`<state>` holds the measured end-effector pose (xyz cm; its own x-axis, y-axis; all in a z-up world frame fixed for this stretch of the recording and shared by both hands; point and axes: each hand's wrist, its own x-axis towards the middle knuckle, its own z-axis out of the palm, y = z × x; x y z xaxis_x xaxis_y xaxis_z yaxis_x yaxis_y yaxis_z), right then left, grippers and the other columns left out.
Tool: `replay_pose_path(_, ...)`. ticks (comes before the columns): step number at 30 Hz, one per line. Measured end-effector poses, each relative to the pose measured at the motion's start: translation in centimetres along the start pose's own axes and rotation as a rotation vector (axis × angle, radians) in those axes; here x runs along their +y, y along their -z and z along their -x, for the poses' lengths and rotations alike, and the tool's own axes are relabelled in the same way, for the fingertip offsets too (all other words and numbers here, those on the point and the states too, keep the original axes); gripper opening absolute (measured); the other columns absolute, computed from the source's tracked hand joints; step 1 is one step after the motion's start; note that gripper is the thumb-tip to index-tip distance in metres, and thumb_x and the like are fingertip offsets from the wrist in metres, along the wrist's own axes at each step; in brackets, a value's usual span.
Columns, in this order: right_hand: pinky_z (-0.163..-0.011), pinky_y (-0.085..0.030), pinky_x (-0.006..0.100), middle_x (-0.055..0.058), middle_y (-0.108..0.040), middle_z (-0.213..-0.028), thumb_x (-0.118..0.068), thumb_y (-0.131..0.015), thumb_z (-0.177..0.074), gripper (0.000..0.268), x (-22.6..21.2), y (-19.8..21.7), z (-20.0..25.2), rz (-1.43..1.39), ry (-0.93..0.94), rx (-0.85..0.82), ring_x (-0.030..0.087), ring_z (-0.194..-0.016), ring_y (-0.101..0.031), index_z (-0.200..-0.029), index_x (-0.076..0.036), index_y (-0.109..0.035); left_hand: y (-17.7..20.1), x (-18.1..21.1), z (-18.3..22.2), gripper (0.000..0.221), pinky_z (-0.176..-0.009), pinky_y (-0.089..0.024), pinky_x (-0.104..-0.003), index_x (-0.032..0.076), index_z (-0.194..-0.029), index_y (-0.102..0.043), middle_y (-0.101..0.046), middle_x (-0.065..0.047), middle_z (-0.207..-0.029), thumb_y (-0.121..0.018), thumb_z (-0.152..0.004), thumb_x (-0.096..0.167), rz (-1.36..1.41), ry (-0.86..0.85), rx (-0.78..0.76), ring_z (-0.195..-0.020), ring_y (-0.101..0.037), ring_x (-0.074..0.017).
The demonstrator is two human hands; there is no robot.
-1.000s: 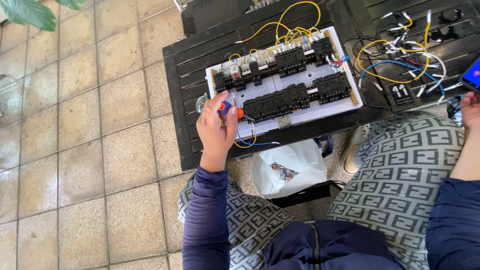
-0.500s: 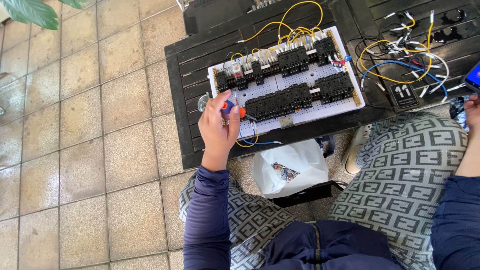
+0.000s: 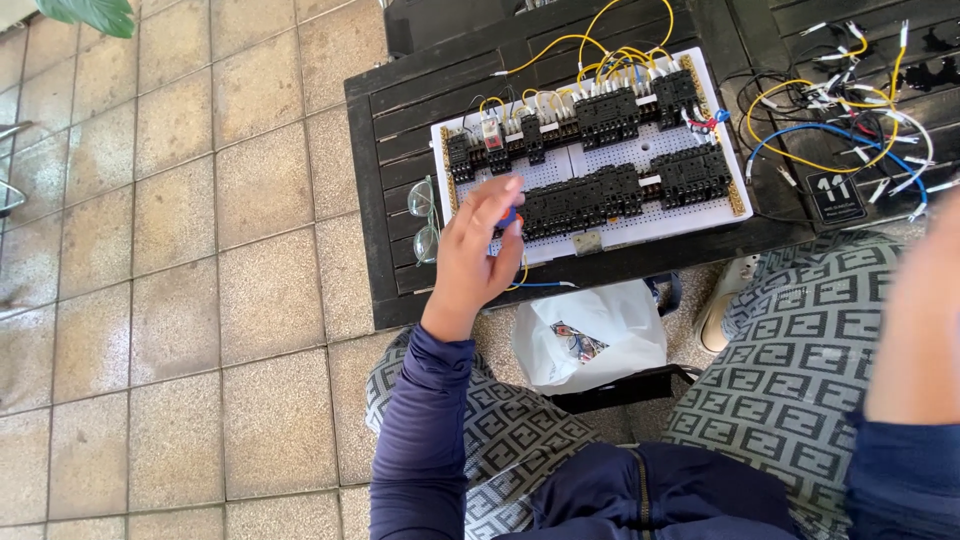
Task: The person is organizing and assembling an electronic circuit on a breadboard, inserting wires and components and securing them.
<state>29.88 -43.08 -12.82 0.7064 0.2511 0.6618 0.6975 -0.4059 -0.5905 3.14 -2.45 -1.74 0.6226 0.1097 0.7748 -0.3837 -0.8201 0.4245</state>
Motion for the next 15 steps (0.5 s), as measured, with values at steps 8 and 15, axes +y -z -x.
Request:
replay_pose_path(8, -0.07, -0.059, 0.049, 0.015, -0.086, -0.102, -0.068, -0.066, -0.116, 0.06, 14.4, -2.4, 0.2, 0.505, -0.579, 0.271, 0.036, -0.093, -0.079, -0.115, -0.011, -0.086, -0.4, 0.3, 0.4, 0.047, -0.06, -0.053, -0.032, 0.018, -0.152, -0.043, -0.058, -0.013, -0.114, -0.065, -0.111, 0.013, -0.278, 0.067, -0.064, -0.095, -0.067, -0.0266)
replay_pose_path(15, -0.077, -0.052, 0.022, -0.027, -0.079, -0.098, -0.082, -0.068, -0.067, 0.052, 19.0, 1.9, -5.2, -0.068, -1.313, 0.438, -0.004, -0.086, -0.071, -0.107, -0.05, -0.077, -0.9, -0.2, 0.5, 0.052, -0.063, -0.051, -0.035, 0.018, -0.159, -0.034, -0.056, -0.016, -0.119, -0.06, -0.114, 0.012, -0.245, -0.008, -0.06, -0.093, -0.065, -0.0288)
